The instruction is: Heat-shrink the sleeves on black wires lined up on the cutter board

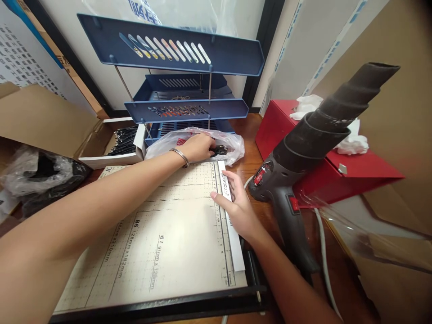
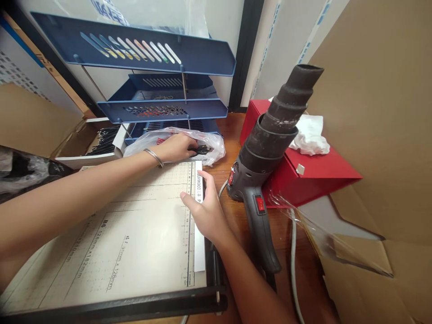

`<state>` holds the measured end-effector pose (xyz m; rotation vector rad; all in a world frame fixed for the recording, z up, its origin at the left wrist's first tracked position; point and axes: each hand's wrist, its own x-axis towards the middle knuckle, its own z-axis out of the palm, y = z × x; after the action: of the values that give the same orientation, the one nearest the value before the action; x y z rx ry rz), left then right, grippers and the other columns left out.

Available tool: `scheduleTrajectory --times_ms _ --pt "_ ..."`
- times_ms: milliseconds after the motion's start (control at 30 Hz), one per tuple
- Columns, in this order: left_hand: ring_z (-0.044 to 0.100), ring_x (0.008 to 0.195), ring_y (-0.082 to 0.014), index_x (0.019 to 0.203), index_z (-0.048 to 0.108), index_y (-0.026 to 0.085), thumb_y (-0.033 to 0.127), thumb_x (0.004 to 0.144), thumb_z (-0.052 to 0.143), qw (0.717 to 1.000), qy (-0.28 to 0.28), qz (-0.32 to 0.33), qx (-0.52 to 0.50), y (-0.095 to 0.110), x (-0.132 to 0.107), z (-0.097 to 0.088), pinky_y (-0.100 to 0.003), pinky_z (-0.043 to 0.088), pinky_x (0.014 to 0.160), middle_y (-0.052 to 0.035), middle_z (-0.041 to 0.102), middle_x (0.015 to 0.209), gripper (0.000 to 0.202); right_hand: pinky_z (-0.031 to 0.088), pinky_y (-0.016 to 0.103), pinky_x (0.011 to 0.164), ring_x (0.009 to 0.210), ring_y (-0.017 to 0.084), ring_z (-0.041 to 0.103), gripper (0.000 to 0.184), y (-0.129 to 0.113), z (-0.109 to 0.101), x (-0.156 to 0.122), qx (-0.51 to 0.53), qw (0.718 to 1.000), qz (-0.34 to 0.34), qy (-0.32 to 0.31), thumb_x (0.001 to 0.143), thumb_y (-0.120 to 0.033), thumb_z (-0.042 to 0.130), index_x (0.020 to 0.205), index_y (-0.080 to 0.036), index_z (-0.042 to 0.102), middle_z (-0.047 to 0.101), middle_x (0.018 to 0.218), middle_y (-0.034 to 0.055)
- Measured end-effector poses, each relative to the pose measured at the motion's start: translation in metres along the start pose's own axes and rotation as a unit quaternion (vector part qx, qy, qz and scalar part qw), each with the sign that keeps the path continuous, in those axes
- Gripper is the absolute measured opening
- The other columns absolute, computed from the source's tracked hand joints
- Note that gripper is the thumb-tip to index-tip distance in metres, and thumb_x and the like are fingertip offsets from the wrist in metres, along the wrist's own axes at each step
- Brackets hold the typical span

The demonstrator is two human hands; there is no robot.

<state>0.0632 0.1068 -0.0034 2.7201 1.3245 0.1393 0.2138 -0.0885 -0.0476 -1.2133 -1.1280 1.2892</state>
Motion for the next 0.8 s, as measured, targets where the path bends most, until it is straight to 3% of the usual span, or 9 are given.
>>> scheduleTrajectory --times_ms 467,633,800 --pt "0.072 0.078 -0.0218 0.087 0.087 0.018 0.024 0.093 0.071 0.997 0.035 -0.030 -0.066 -0.012 0.001 0.006 -0.032 0.052 0.078 -0.0073 0.083 0.083 0.018 0.041 0.054 0.131 0.147 0.032 0.058 0.067 -0.001 0.000 0.000 -0.003 1.000 0.001 0.002 0.084 -0.040 0.080 0.143 -0.028 0.051 0.061 0.156 0.0101" --pt "0.071 0.082 -0.0234 0.089 0.085 0.016 0.023 0.097 0.066 0.998 0.040 -0.028 -0.044 -0.010 -0.003 0.007 -0.034 0.051 0.081 -0.0098 0.082 0.089 0.022 0.042 0.052 0.131 0.147 0.031 0.059 0.066 0.000 0.000 0.000 -0.002 1.000 0.000 0.001 0.085 -0.040 0.080 0.143 -0.029 0.051 0.061 0.157 0.0094" --pt "0.074 0.101 -0.0266 0.104 0.084 0.017 0.022 0.104 0.058 0.998 0.059 -0.010 0.009 -0.004 -0.011 -0.002 -0.034 0.052 0.090 -0.0123 0.084 0.110 0.027 0.040 0.051 0.132 0.150 0.031 0.056 0.068 0.001 -0.001 0.000 -0.001 1.000 -0.001 -0.003 0.086 -0.041 0.080 0.144 -0.027 0.050 0.059 0.159 0.0106"
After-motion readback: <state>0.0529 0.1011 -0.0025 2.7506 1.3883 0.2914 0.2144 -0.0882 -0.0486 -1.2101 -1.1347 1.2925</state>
